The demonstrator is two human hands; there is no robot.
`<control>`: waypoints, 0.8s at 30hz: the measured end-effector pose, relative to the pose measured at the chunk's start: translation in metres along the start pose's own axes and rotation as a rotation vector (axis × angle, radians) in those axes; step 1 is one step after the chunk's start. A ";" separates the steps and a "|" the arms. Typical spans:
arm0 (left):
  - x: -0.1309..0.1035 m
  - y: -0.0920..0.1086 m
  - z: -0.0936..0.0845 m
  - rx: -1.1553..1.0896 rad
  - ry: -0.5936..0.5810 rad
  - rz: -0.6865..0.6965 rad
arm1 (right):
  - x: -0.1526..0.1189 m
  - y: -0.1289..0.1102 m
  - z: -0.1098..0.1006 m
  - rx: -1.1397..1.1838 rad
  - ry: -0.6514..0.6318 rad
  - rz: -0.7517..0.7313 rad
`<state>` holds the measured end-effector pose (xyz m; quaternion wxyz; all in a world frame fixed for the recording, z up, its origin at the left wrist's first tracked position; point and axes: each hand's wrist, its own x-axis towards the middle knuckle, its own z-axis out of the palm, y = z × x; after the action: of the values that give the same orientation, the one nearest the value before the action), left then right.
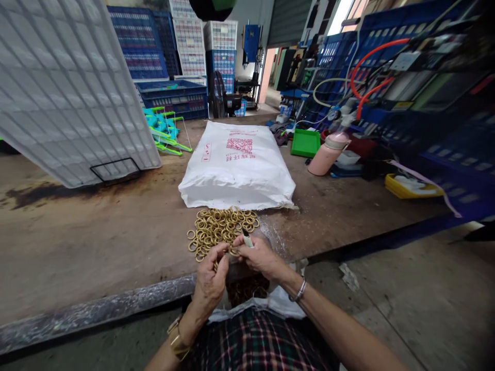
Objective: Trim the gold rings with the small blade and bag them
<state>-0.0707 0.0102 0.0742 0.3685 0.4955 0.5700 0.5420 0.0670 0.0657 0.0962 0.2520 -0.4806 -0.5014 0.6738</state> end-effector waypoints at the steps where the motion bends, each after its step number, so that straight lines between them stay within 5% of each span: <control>1: 0.001 0.000 -0.001 0.029 -0.024 0.037 | -0.002 -0.001 0.001 0.042 -0.028 0.026; 7: 0.000 0.000 -0.004 0.000 -0.159 0.007 | -0.006 0.000 0.002 0.139 -0.136 0.078; 15: -0.001 0.007 -0.002 0.062 -0.110 -0.003 | -0.004 0.005 0.005 -0.354 0.030 -0.267; 24: -0.008 -0.001 0.004 -0.345 -0.263 -0.428 | -0.002 0.008 0.006 -0.440 0.074 -0.289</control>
<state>-0.0650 0.0034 0.0722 0.6237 0.3603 0.5083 0.4720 0.0638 0.0587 0.0901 0.2533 -0.4716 -0.6897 0.4877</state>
